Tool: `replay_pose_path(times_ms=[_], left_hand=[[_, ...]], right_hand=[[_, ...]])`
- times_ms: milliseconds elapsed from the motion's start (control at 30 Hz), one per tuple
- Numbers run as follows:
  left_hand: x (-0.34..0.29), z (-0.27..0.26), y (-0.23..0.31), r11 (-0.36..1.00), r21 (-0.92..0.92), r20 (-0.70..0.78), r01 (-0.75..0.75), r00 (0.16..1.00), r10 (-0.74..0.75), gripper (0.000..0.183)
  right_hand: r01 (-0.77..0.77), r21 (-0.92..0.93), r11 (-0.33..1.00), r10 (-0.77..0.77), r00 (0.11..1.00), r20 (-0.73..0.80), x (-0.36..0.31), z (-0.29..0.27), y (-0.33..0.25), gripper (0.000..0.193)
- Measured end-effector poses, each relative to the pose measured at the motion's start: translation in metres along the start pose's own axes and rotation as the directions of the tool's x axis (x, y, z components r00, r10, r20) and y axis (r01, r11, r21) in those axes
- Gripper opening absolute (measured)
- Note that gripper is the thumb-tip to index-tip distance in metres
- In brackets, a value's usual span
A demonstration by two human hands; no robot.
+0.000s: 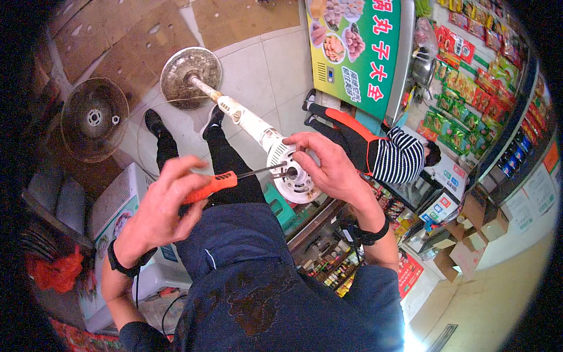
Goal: The person disassembles a standing fan motor housing using a screwdriver, removes the internal motor assembly, and sets it aside. They then pick up a large metal basin and move it toward the doorway.
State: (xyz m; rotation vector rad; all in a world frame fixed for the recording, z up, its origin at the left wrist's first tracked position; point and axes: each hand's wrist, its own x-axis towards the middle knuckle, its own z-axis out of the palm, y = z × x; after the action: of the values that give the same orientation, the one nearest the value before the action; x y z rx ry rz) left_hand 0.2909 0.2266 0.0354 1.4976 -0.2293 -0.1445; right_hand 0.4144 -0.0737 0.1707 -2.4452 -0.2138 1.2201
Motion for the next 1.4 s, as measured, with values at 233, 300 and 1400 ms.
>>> replay_pose_path(times_ms=[233, 300, 1400], left_hand=[[0.0, 0.001, -0.002, 0.993, 0.079, 0.041, 0.088, 0.995, -0.092, 0.039], [-0.001, 0.001, -0.001, 0.992, 0.076, 0.033, 0.104, 0.994, -0.107, 0.037], [-0.017, -0.035, 0.023, 0.987, -0.085, -0.274, 0.139, 0.949, -0.157, 0.024]], right_hand=[[0.102, -0.043, 0.994, -0.104, 0.994, -0.042, 0.006, 0.004, 0.005, 0.017], [0.113, -0.073, 0.991, -0.115, 0.993, -0.025, 0.007, 0.003, 0.006, 0.016], [-0.112, 0.556, 0.823, 0.012, 0.984, 0.18, 0.026, -0.03, -0.005, 0.015]])
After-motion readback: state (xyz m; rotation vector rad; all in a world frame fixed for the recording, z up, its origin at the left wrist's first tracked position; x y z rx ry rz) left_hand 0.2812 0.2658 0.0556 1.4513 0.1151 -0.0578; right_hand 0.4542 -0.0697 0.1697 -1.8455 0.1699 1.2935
